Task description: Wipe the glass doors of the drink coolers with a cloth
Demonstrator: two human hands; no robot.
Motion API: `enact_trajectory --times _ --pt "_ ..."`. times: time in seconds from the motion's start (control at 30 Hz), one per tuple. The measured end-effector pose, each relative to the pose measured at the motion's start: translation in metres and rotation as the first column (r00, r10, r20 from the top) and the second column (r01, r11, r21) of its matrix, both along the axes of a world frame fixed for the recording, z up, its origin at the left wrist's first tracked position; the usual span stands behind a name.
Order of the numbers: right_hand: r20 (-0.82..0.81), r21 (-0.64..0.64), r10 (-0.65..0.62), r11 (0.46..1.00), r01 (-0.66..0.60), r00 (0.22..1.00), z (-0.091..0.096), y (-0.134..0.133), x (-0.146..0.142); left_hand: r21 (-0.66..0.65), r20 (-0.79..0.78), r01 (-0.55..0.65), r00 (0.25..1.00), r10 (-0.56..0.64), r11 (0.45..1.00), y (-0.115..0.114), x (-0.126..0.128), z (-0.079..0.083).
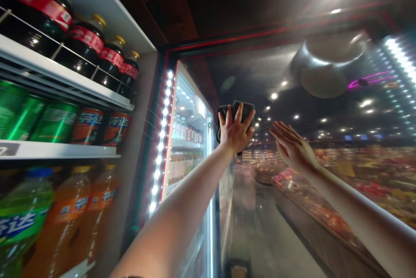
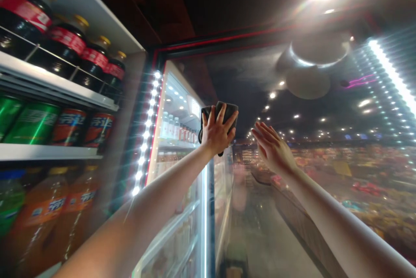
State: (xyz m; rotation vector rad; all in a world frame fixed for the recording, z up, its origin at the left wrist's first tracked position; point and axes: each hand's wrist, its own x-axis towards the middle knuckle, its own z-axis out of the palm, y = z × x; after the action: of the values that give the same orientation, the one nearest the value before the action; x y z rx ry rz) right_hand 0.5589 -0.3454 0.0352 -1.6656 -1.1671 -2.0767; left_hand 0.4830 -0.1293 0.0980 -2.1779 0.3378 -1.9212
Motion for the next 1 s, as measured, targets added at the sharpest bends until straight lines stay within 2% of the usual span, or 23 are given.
enact_trajectory --times 0.07,0.13,0.17,0.23,0.3,0.37,0.4,0.47,0.53,0.6,0.67,0.7,0.77,0.83,0.93,1.0 --pt "-0.005 0.005 -0.014 1.000 0.014 1.000 -0.001 0.000 0.000 -0.060 0.011 -0.006 1.000 0.006 0.998 0.014 -0.004 0.026" --pt "-0.005 0.016 -0.023 1.000 0.023 1.000 -0.001 0.001 -0.001 -0.179 0.039 -0.011 0.999 0.018 0.984 0.026 -0.007 0.036" --pt "-0.003 0.017 -0.024 1.000 0.024 1.000 -0.001 0.002 -0.001 -0.233 0.054 -0.014 0.998 0.027 0.972 0.029 -0.008 0.033" --pt "-0.003 0.014 -0.025 1.000 0.025 1.000 -0.001 0.003 -0.002 -0.263 0.068 -0.021 0.997 0.040 0.964 0.025 -0.006 0.015" --pt "-0.017 0.007 -0.025 1.000 0.025 1.000 -0.002 0.004 -0.002 -0.185 0.056 -0.023 0.998 0.034 0.983 0.013 -0.001 -0.008" --pt "-0.040 0.007 -0.025 1.000 0.025 0.999 -0.002 0.004 -0.002 -0.061 0.027 -0.016 0.999 0.018 0.998 0.001 0.002 -0.017" --pt "-0.049 0.006 -0.024 1.000 0.024 0.998 -0.002 0.004 -0.002 -0.013 0.013 -0.012 1.000 0.013 1.000 -0.001 0.003 -0.015" --pt "-0.063 -0.003 -0.023 1.000 0.023 0.998 -0.003 0.003 -0.002 0.006 -0.003 -0.010 1.000 0.010 1.000 0.004 0.001 0.002" --pt "-0.071 -0.010 -0.029 1.000 0.029 0.997 -0.003 0.002 -0.003 -0.083 -0.001 -0.012 1.000 0.012 0.996 0.021 -0.004 0.019" --pt "-0.076 -0.009 -0.043 0.999 0.042 0.996 -0.003 0.002 -0.003 -0.227 0.024 -0.022 0.999 0.028 0.974 0.039 -0.009 0.022" --pt "-0.073 -0.007 -0.049 0.999 0.048 0.996 -0.004 0.002 -0.003 -0.313 0.043 -0.041 0.997 0.058 0.949 0.048 -0.012 0.008" --pt "-0.070 -0.009 -0.046 0.999 0.046 0.996 -0.004 0.002 -0.002 -0.314 0.044 -0.052 0.997 0.069 0.948 0.046 -0.012 -0.003" --pt "-0.059 -0.016 -0.034 0.999 0.033 0.998 -0.005 0.002 -0.001 -0.248 0.029 -0.067 0.997 0.077 0.966 0.034 -0.010 -0.022" --pt "-0.043 -0.019 -0.029 0.999 0.028 0.999 -0.005 0.001 0.000 -0.137 0.009 -0.066 0.998 0.068 0.988 0.018 -0.006 -0.027" --pt "-0.002 -0.022 -0.047 0.999 0.047 0.999 -0.005 -0.001 0.002 -0.053 -0.001 -0.063 0.998 0.063 0.997 0.013 -0.001 -0.004" --pt "0.034 -0.034 -0.058 0.998 0.059 0.998 -0.005 -0.001 0.003 -0.127 0.020 -0.067 0.997 0.070 0.990 0.027 -0.001 0.015"
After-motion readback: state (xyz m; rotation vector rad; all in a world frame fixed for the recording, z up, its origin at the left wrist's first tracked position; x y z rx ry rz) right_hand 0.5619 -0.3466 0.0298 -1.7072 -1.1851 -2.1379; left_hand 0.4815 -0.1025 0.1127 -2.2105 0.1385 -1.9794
